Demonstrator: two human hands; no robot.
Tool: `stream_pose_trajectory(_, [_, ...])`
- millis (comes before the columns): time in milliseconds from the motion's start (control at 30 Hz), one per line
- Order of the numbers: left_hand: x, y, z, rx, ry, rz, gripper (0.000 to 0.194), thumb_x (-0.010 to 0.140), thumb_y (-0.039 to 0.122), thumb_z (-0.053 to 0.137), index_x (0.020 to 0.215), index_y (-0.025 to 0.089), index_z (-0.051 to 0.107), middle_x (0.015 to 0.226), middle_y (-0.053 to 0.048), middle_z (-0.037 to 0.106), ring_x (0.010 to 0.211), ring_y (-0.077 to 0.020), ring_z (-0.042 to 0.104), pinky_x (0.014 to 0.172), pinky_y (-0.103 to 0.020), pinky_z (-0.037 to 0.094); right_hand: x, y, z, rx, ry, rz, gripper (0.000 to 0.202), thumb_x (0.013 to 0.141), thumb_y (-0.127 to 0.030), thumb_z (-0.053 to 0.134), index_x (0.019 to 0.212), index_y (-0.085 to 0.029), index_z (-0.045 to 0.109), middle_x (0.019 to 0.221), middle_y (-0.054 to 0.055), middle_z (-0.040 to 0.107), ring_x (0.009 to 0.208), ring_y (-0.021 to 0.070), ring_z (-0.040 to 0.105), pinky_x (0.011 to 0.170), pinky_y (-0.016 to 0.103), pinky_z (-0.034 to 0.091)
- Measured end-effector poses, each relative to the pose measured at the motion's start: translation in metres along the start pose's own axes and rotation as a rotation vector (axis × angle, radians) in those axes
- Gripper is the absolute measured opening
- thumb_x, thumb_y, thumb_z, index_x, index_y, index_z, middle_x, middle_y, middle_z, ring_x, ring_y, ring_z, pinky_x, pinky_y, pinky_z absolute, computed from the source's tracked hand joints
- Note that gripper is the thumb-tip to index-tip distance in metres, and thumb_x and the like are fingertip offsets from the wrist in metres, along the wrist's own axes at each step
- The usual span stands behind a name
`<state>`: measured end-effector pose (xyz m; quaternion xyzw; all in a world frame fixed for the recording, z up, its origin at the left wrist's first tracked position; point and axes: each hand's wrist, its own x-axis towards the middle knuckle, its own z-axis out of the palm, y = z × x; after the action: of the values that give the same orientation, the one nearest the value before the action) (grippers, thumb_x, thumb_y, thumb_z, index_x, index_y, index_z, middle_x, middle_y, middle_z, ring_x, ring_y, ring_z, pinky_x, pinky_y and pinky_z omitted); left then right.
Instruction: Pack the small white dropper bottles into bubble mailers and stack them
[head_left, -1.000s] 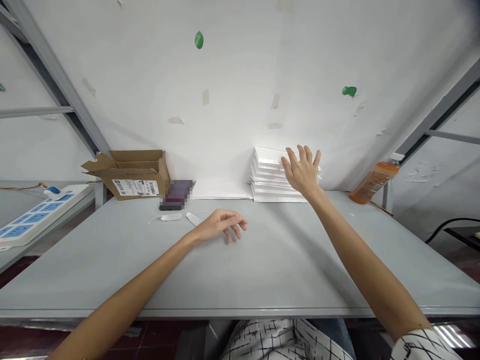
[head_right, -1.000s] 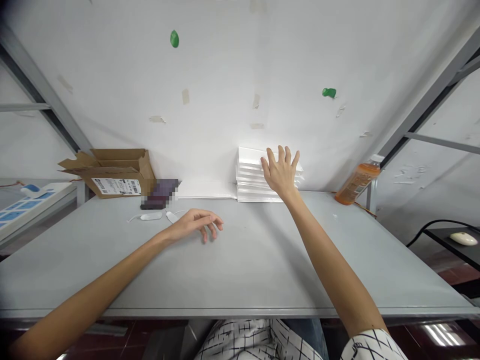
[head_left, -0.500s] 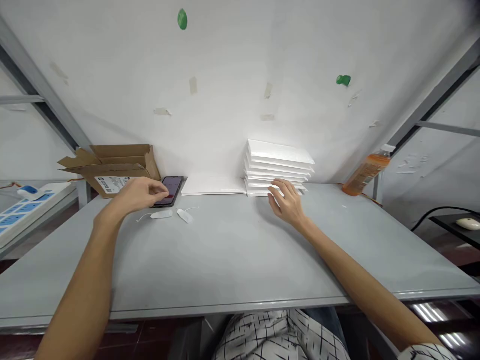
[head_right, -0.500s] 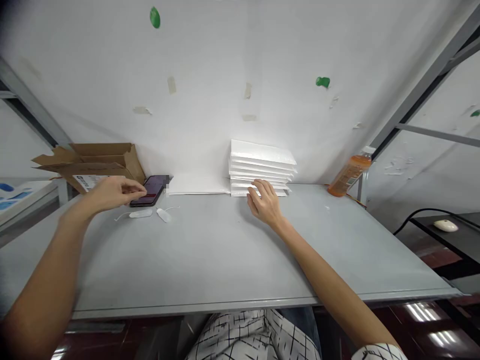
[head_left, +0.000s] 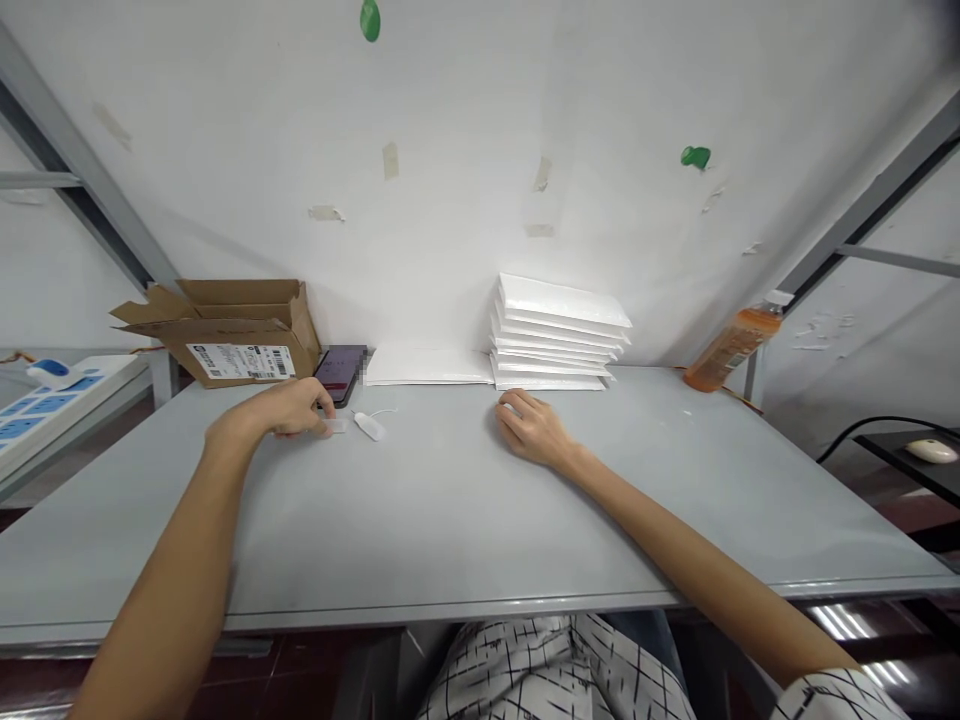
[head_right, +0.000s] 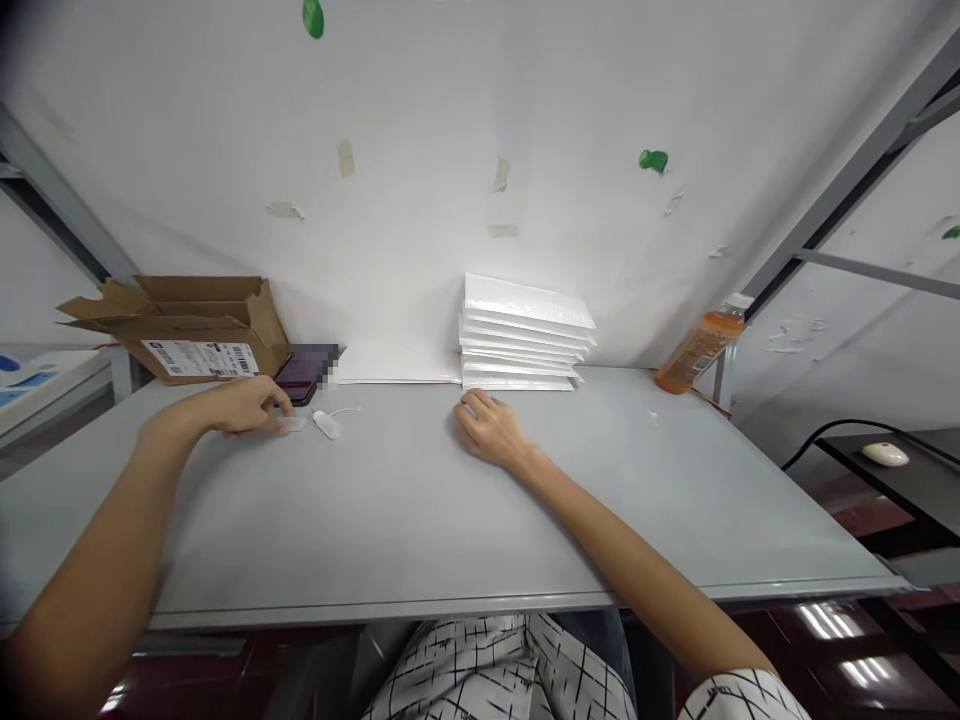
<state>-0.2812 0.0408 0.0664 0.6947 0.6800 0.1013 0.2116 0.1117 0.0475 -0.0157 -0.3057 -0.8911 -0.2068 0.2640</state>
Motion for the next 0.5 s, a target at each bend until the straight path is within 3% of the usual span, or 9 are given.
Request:
stream_pose_trajectory(67, [0.004, 0.002, 0.003, 0.071, -0.168, 0.008, 0.028, 0.057, 0.041, 0.076, 0.07, 0.016, 0.073, 0.049, 0.0, 0.055, 0.044, -0.0124, 0.043, 0.044, -0.023, 0.029, 0.007, -0.006, 0.002, 0.009, -0.048, 0.015, 0.02, 0.09, -0.009, 0.042, 0.089, -0.018, 0.06, 0.096, 0.011, 0.064, 0.092, 0.0216, 0.055, 0.061, 0.029, 0.04])
stream_pose_trajectory(133, [0.007, 0.006, 0.005, 0.112, -0.233, 0.057, 0.031, 0.062, 0.048, 0.072, 0.071, 0.019, 0.074, 0.057, -0.002, 0.059, 0.051, -0.0148, 0.047, 0.047, -0.024, 0.03, 0.018, -0.013, 0.008, 0.027, -0.11, 0.048, 0.021, 0.089, -0.007, 0.043, 0.093, -0.017, 0.061, 0.101, 0.012, 0.063, 0.095, 0.0225, 0.055, 0.064, 0.029, 0.041])
stream_pose_trajectory(300, [0.006, 0.021, 0.012, 0.059, -0.241, 0.034, 0.038, 0.067, 0.055, 0.066, 0.075, 0.019, 0.071, 0.048, 0.0, 0.052, 0.042, -0.0141, 0.042, 0.046, -0.026, 0.031, 0.064, -0.02, 0.031, 0.06, -0.229, 0.208, 0.038, 0.086, 0.003, 0.04, 0.114, -0.015, 0.06, 0.127, 0.018, 0.056, 0.119, 0.0258, 0.049, 0.081, 0.033, 0.044])
stream_pose_trajectory(367, [0.005, 0.028, 0.016, 0.068, -0.177, 0.034, 0.04, 0.069, 0.058, 0.063, 0.077, 0.019, 0.071, 0.044, 0.001, 0.049, 0.04, -0.0142, 0.042, 0.048, -0.027, 0.033, 0.085, -0.018, 0.04, 0.073, -0.28, 0.284, 0.038, 0.088, 0.001, 0.041, 0.118, -0.014, 0.059, 0.132, 0.019, 0.053, 0.123, 0.0264, 0.047, 0.086, 0.034, 0.043])
stream_pose_trajectory(500, [0.007, 0.038, 0.026, 0.065, -0.085, 0.08, 0.046, 0.074, 0.062, 0.057, 0.076, 0.019, 0.07, 0.042, 0.001, 0.05, 0.043, -0.0148, 0.046, 0.053, -0.026, 0.034, 0.111, -0.012, 0.048, 0.125, -0.437, 0.378, 0.026, 0.097, -0.016, 0.041, 0.107, -0.015, 0.064, 0.112, 0.014, 0.064, 0.104, 0.0241, 0.057, 0.077, 0.031, 0.042])
